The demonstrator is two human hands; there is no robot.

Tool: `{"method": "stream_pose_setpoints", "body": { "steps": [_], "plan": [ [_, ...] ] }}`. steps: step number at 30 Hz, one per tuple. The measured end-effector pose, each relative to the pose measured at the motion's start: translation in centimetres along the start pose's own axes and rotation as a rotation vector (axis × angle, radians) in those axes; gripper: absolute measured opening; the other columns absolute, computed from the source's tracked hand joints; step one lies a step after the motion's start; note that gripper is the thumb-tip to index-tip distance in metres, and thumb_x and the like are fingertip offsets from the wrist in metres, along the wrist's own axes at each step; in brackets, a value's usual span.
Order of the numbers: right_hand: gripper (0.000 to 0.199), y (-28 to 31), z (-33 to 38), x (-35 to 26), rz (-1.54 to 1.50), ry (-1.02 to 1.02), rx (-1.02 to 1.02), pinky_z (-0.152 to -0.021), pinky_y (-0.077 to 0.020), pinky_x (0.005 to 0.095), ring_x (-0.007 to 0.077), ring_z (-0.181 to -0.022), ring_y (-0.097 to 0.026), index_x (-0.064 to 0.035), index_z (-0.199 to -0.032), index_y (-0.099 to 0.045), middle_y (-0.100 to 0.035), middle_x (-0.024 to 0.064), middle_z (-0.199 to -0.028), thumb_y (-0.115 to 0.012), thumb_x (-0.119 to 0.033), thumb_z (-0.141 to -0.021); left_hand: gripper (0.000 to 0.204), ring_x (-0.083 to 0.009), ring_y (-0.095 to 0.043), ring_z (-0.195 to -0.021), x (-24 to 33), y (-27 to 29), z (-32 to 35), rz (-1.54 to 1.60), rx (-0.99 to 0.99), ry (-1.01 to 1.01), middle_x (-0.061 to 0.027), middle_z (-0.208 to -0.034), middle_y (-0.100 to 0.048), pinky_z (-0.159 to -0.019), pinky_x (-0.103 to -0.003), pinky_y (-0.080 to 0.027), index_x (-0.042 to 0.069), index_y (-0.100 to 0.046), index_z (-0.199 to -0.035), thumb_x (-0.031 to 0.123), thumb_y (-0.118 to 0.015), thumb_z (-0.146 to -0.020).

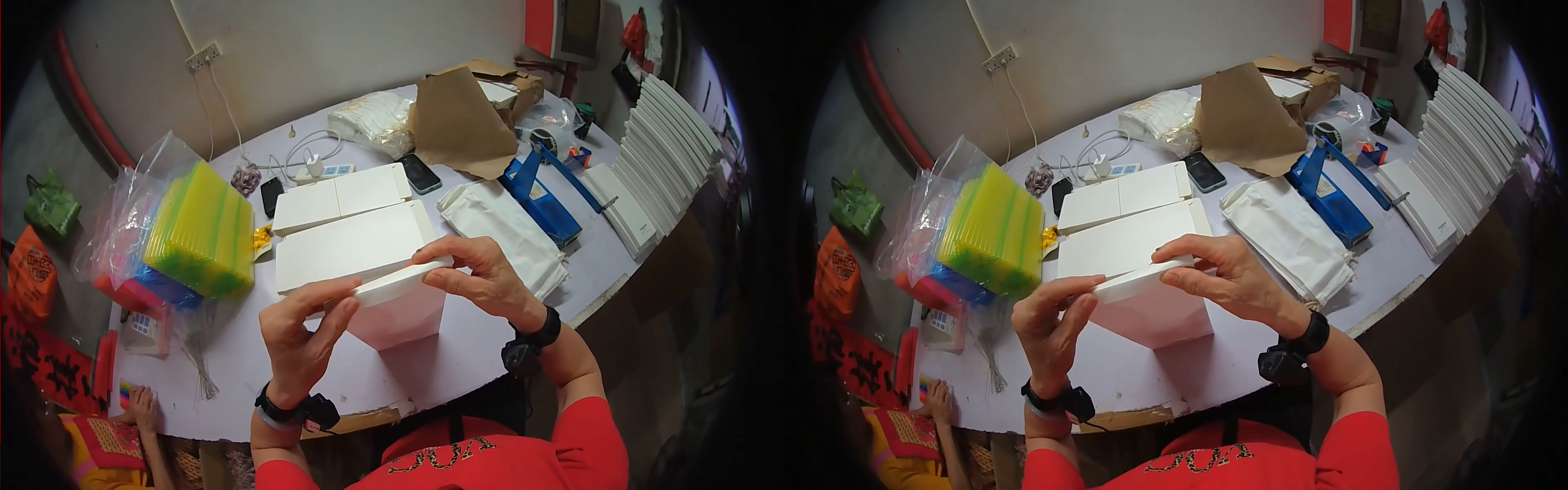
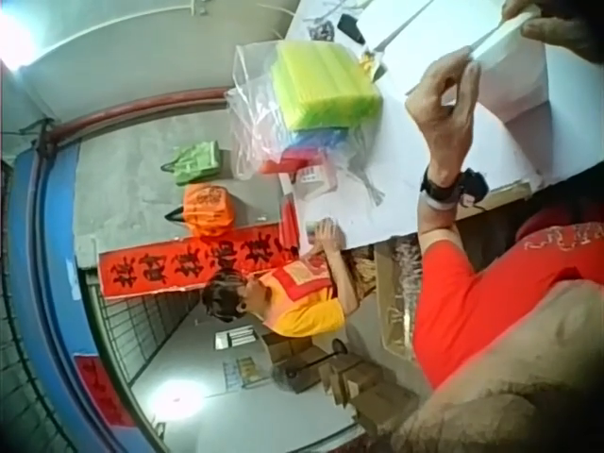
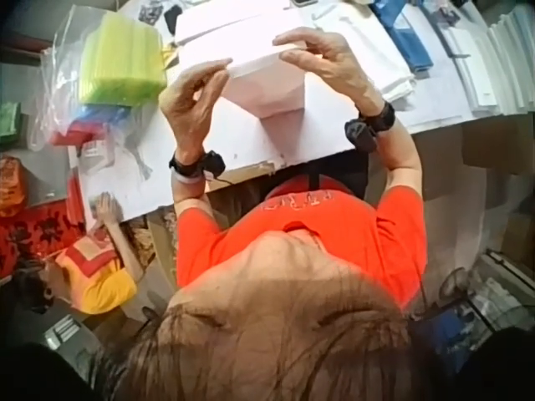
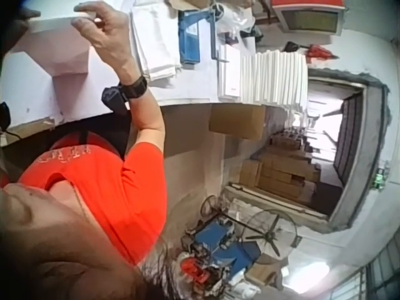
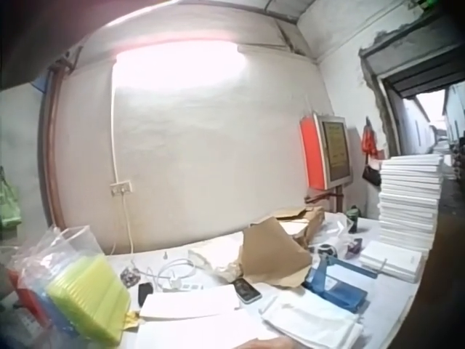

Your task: The person folds a white cardboard box by hand, inserts a white cloth bag and a bundle of colorful straws into it, and then tucks the flaps to close the box before placing it on a stack.

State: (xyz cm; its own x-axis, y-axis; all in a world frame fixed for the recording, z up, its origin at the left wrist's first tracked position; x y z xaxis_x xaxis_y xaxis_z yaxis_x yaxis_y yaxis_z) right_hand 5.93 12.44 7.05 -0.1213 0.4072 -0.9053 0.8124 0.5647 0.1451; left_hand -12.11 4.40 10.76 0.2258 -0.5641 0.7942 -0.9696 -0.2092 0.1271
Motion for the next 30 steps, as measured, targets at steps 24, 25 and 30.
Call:
{"method": "stream_pose_setpoints", "body": {
  "steps": [24, 25, 30],
  "plan": [
    [0.032, 1.4, -1.2, 0.9, -0.015, -0.007, -0.108, -0.075, -0.0482, 0.0221, 0.0086, -0.090, -0.057, 0.0005, -0.121, -0.057, -0.062, 0.0058, -0.108, -0.062, -0.005, -0.090, 0.009, -0.0061, -0.060, -0.071, -2.1, -0.3, -1.9, -0.020, -0.126, 0.094, -0.0061, -0.082, -0.069, -0.063, -0.019, -0.048, -0.004, -0.065, -0.094, 0.004, -0.064, -0.090],
    [0.032, 1.4, -1.0, 1.2, -0.010, -0.003, -0.100, -0.075, -0.0482, 0.0221, 0.0086, -0.090, -0.057, 0.0005, -0.121, -0.057, -0.062, 0.0058, -0.108, -0.062, -0.005, -0.090, 0.009, -0.0059, -0.059, -0.070, -2.2, -0.2, -1.7, -0.031, -0.117, 0.100, -0.0062, -0.082, -0.069, -0.063, -0.019, -0.048, -0.004, -0.064, -0.094, 0.003, -0.064, -0.090],
    [0.033, 0.8, -0.3, 1.7, -0.129, -0.021, -0.087, -0.076, -0.0464, 0.0202, 0.0069, -0.090, -0.056, 0.0006, -0.124, -0.056, -0.060, 0.0029, -0.105, -0.057, -0.001, -0.091, 0.006, -0.0073, -0.060, -0.076, -1.4, -0.8, -0.9, -0.127, -0.098, 0.033, -0.0084, -0.085, -0.069, -0.069, -0.020, -0.046, -0.004, -0.061, -0.093, 0.002, -0.059, -0.092]
  ]
}}
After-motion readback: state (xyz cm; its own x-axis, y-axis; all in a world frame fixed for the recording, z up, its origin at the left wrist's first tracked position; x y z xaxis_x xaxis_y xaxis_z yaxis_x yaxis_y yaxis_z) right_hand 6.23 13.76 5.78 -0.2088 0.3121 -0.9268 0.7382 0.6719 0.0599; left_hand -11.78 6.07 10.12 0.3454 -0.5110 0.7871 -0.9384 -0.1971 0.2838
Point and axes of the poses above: each hand's wrist, its own z-axis away from the middle knuckle, its own y-axis out of the back of the hand, x = y × z, the point moved 10 cm from there along -z, towards the middle knuckle
